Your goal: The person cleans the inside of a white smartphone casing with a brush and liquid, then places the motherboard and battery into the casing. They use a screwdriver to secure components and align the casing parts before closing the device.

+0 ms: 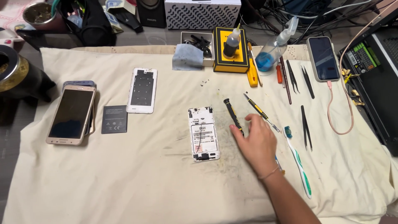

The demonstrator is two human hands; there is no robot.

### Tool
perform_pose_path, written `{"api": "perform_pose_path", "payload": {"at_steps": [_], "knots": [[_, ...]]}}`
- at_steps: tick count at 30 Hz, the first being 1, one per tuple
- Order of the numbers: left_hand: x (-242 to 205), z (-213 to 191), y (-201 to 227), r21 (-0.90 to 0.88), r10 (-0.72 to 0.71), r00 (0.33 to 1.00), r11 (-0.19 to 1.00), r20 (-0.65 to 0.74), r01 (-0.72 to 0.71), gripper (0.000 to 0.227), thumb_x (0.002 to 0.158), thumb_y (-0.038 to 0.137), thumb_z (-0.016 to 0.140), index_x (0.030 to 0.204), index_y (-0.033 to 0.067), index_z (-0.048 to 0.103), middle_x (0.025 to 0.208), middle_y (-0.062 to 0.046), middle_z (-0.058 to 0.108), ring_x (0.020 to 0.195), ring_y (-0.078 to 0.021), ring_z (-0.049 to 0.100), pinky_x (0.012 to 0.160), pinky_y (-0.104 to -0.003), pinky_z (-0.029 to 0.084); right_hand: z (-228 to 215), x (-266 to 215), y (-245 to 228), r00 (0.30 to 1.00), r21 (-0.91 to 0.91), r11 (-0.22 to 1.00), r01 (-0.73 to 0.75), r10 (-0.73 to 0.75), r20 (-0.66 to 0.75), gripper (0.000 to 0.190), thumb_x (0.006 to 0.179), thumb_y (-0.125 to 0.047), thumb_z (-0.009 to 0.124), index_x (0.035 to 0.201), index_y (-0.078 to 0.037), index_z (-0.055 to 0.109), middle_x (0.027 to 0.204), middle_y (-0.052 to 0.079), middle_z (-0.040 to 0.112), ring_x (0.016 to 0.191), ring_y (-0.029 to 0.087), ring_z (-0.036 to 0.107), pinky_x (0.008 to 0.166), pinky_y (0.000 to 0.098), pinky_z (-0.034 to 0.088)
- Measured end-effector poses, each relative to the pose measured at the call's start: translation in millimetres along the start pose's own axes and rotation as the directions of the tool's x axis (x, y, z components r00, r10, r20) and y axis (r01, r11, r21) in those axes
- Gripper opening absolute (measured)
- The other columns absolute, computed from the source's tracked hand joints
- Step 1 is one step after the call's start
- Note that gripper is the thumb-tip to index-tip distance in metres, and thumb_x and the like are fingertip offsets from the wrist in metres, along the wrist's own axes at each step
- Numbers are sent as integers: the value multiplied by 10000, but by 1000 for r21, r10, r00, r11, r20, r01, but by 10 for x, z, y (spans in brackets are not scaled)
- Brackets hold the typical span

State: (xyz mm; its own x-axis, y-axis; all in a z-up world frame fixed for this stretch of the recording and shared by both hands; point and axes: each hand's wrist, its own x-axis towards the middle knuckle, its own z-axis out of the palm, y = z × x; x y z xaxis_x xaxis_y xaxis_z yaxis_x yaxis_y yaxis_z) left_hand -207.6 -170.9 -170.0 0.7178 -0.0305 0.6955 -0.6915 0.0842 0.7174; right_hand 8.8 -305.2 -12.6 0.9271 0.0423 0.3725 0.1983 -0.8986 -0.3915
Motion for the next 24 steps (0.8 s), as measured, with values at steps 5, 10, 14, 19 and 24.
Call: {"api": "perform_pose_path", "payload": {"at_steps": [5,10,14,19,24], "knots": [[730,-437,-378,-21,-34,999,999,-11,34,300,912,382,686,938,86,720,745,-5,531,761,-117,609,823,-218,459,-192,345,-73,741,-164,943,-289,329,586,376,944,-473,676,978,-105,607,710,106,682,811,403,729,762,487,532],[2083,-1383,-711,359,-127,989,929,71,93,354,889,485,704,956,138,723,782,1,606,846,-171,646,884,-299,477,308,560,148,836,322,832,-453,269,479,292,1022,-372,607,948,-91,585,559,96,595,575,304,610,593,396,477],[2590,-1570,-633,673,-426,900,693,93,259,922,770,698,717,1412,53,569,1319,-205,659,1352,-375,541,1178,-490,350,786,896,57,952,788,542,-292,244,184,107,1029,-69,534,1107,-51,463,688,100,663,422,122,560,441,235,454],[2638,-1427,-549,821,-582,759,560,291,114,1121,766,794,659,1528,5,427,1563,-201,469,1514,-332,344,1266,-481,154,985,1146,184,952,617,744,-257,306,27,111,999,-136,640,971,-56,568,577,64,595,477,147,546,531,307,470],[2690,-1395,-550,827,-619,730,546,290,134,1045,840,731,650,1551,10,393,1591,-197,430,1525,-316,322,1260,-505,126,850,1210,37,927,613,709,-348,357,113,150,995,-128,578,861,-62,589,434,46,548,301,146,491,376,259,410]]}}
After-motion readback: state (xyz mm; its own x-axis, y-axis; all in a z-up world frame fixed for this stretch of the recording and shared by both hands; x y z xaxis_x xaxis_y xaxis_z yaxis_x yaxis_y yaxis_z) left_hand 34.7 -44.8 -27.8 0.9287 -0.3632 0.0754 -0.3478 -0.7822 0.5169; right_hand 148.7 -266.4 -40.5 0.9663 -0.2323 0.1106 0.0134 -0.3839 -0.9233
